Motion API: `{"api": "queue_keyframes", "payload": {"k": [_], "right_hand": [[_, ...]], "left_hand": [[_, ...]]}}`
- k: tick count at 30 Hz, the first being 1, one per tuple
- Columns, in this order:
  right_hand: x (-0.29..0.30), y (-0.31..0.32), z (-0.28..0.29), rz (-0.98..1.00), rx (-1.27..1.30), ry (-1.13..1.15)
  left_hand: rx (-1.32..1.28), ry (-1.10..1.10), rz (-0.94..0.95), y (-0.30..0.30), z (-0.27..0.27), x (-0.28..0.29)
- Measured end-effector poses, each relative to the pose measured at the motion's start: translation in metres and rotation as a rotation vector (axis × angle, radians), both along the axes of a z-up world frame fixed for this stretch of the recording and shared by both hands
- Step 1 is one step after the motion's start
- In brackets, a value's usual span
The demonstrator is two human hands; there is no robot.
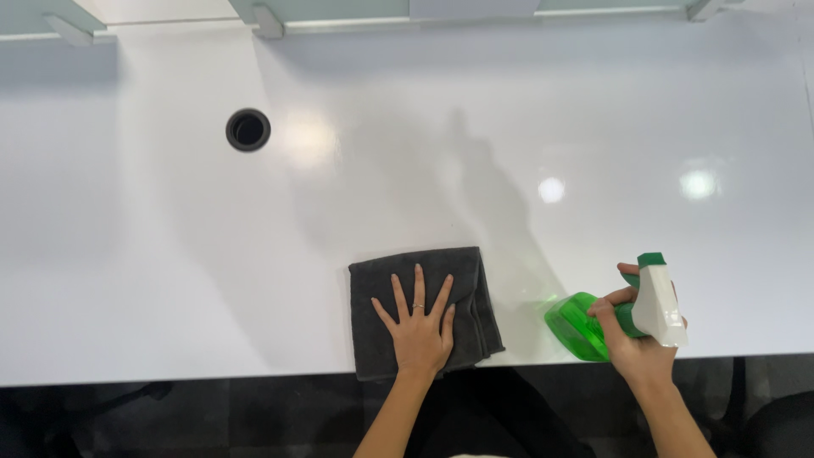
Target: The person sprays a white countertop with a green spray bottle and wipes it with a black cloth. They repeatedly spray and wipe different sections of the countertop, moving the cloth across the surface to clean it.
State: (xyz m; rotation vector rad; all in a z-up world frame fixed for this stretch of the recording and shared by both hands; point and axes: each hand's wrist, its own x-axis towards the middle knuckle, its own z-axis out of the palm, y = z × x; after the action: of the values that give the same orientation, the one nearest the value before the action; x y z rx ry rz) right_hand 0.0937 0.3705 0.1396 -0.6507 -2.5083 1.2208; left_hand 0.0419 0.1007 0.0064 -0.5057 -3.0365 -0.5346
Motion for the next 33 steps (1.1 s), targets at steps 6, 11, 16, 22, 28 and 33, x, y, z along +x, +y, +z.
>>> {"api": "queue_keyframes", "payload": {"k": [6,11,16,22,28,33], "right_hand": [[-0.047,0.004,-0.016,0.086,0.161,0.17],[-0.103,0.01,-0.028,0.089,0.085,0.278],[-0.155,0.024,-0.045,0.057,0.044,0.346],[-0.194,0.035,-0.064,0.005,-0.087,0.421],[-0.199,0.036,-0.072,-0.037,-0.06,0.484],[-0.204,0.031,-0.071,-0.088,-0.121,0.48]], "left_hand": [[0.05,0.059,0.004,0.013,-0.003,-0.074],[0.033,0.081,0.027,0.029,-0.008,-0.149],[0.055,0.122,0.046,0.048,-0.016,-0.225],[0.052,0.145,0.095,0.07,-0.024,-0.313],[0.035,0.155,0.078,0.082,-0.032,-0.387],[0.011,0.158,0.056,0.088,-0.036,-0.424]]}}
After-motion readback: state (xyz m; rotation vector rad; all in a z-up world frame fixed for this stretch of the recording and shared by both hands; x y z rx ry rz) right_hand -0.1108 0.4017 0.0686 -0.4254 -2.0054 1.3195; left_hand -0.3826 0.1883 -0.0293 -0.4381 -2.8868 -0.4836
